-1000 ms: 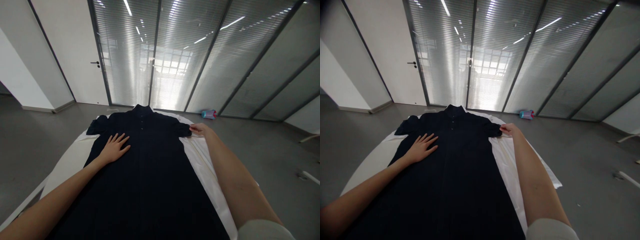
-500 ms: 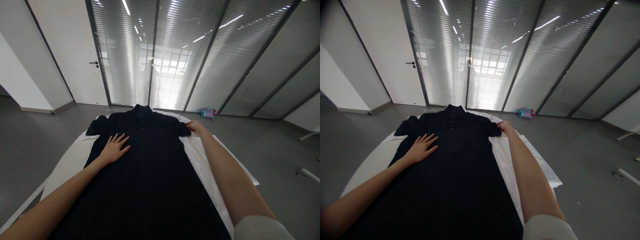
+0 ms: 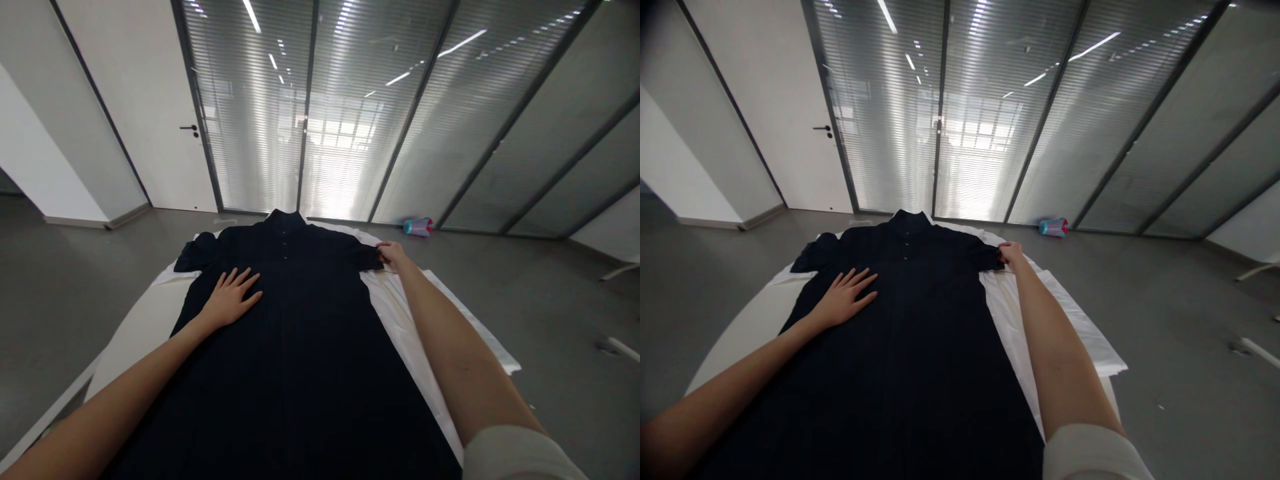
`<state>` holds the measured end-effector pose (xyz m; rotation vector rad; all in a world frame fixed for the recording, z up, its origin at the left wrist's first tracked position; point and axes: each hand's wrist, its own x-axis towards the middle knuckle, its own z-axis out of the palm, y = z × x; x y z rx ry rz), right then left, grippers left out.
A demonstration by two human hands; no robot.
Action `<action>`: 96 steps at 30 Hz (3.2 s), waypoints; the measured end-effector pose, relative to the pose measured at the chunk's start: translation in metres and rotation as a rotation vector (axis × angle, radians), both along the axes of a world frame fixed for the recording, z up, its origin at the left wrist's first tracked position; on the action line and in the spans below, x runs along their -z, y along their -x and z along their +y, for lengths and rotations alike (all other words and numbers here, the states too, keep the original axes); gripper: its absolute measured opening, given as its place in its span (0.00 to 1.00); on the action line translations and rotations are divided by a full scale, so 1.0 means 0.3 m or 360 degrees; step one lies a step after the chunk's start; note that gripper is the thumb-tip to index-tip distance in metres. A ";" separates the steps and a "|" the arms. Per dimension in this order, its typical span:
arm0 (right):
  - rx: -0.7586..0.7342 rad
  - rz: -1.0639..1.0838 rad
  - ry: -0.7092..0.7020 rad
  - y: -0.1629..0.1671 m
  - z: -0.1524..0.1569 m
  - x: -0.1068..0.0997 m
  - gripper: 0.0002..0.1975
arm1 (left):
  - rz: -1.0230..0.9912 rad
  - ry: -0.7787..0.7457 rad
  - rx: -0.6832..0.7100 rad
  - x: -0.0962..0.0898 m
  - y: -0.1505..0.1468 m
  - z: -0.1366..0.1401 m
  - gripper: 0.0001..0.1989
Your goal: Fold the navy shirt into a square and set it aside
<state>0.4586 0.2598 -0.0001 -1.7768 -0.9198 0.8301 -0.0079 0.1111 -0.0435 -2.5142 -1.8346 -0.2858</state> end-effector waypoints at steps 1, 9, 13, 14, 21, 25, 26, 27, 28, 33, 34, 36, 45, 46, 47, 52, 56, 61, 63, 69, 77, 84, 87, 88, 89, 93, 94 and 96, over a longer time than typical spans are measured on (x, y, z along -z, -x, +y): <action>0.0012 0.0007 -0.0009 0.000 0.001 0.001 0.10 | -0.0006 -0.0001 0.0002 0.001 0.001 0.001 0.33; -0.0017 0.0057 0.0023 -0.023 -0.008 0.012 0.06 | -0.0028 0.0020 -0.0006 0.011 0.003 0.006 0.34; 0.0026 0.0032 -0.0050 -0.020 -0.009 0.010 0.07 | -0.0029 0.0028 -0.0022 -0.002 0.002 0.000 0.33; 0.0041 0.0025 -0.0074 -0.018 -0.009 0.007 0.08 | -0.0027 0.0002 -0.0017 -0.017 -0.007 -0.003 0.31; 0.0049 -0.0026 -0.0212 0.004 -0.004 -0.060 0.10 | -0.0005 -0.0212 0.0536 -0.239 -0.343 -0.012 0.18; -0.0020 -0.0092 -0.0368 0.031 -0.018 -0.104 0.11 | 0.0037 -0.0350 0.0827 -0.285 -0.667 0.035 0.16; -0.0050 -0.0107 -0.0404 0.039 -0.025 -0.113 0.11 | 0.0028 -0.0367 0.0843 -0.278 -0.738 0.052 0.16; -0.0084 -0.0121 -0.0433 0.047 -0.032 -0.121 0.11 | 0.0015 -0.0374 0.0839 -0.266 -0.800 0.069 0.17; -0.0121 -0.0134 -0.0456 0.054 -0.041 -0.127 0.11 | -0.0003 -0.0376 0.0815 -0.250 -0.853 0.085 0.19; -0.0276 -0.0179 -0.0524 0.076 -0.084 -0.141 0.11 | -0.0125 -0.0397 0.0534 -0.165 -0.994 0.123 0.24; -0.0292 -0.0184 -0.0529 0.077 -0.090 -0.141 0.10 | -0.0148 -0.0412 0.0500 -0.152 -1.003 0.123 0.24; -0.0299 -0.0187 -0.0532 0.074 -0.098 -0.139 0.10 | -0.0177 -0.0450 0.0492 -0.135 -1.011 0.122 0.20; -0.0133 -0.0191 -0.0530 0.032 -0.070 -0.120 0.09 | -0.0103 -0.0480 0.0719 -0.111 -1.005 0.132 0.13; -0.0119 -0.0196 -0.0528 0.026 -0.066 -0.118 0.09 | -0.0080 -0.0482 0.0738 -0.108 -1.005 0.131 0.14; -0.0106 -0.0200 -0.0527 0.020 -0.062 -0.116 0.08 | -0.0063 -0.0486 0.0753 -0.105 -1.005 0.130 0.14; -0.0082 -0.0226 -0.0530 -0.004 -0.050 -0.102 0.08 | -0.0069 -0.0499 0.0799 -0.103 -1.008 0.124 0.14; -0.0100 -0.0232 -0.0560 -0.005 -0.048 -0.096 0.09 | -0.0149 -0.0484 0.0758 -0.111 -1.001 0.132 0.13; -0.0188 -0.0192 -0.0634 0.023 -0.055 -0.120 0.08 | -0.0280 -0.0426 0.0586 -0.133 -0.995 0.157 0.14; -0.0229 -0.0170 -0.0654 0.040 -0.060 -0.132 0.06 | -0.0332 -0.0410 0.0564 -0.141 -0.994 0.166 0.16; -0.0328 -0.0135 -0.0709 0.094 -0.079 -0.144 0.05 | -0.0633 -0.0327 0.0416 -0.158 -0.978 0.181 0.12; -0.0363 -0.0137 -0.0727 0.144 -0.081 -0.141 0.03 | -0.0765 -0.0312 0.0293 -0.153 -0.959 0.203 0.11; -0.0368 -0.0192 -0.0772 0.083 -0.080 -0.119 0.11 | -0.0765 -0.0296 0.0316 -0.151 -0.955 0.200 0.19; -0.0412 -0.0158 -0.0767 0.065 -0.086 -0.100 0.12 | -0.0710 -0.0252 0.0310 -0.151 -0.962 0.193 0.24; -0.0426 -0.0148 -0.0771 0.063 -0.088 -0.095 0.13 | -0.0693 -0.0243 0.0308 -0.150 -0.964 0.192 0.26; -0.0437 -0.0137 -0.0779 0.062 -0.089 -0.092 0.13 | -0.0683 -0.0243 0.0304 -0.150 -0.966 0.190 0.28; -0.0406 -0.0073 -0.0834 0.068 -0.093 -0.097 0.11 | -0.0694 -0.0278 0.0283 -0.146 -0.970 0.189 0.29; -0.0388 -0.0062 -0.0848 0.071 -0.094 -0.099 0.11 | -0.0698 -0.0285 0.0286 -0.146 -0.971 0.188 0.28; -0.0359 -0.0063 -0.0858 0.077 -0.094 -0.103 0.10 | -0.0684 -0.0303 0.0312 -0.145 -0.971 0.185 0.31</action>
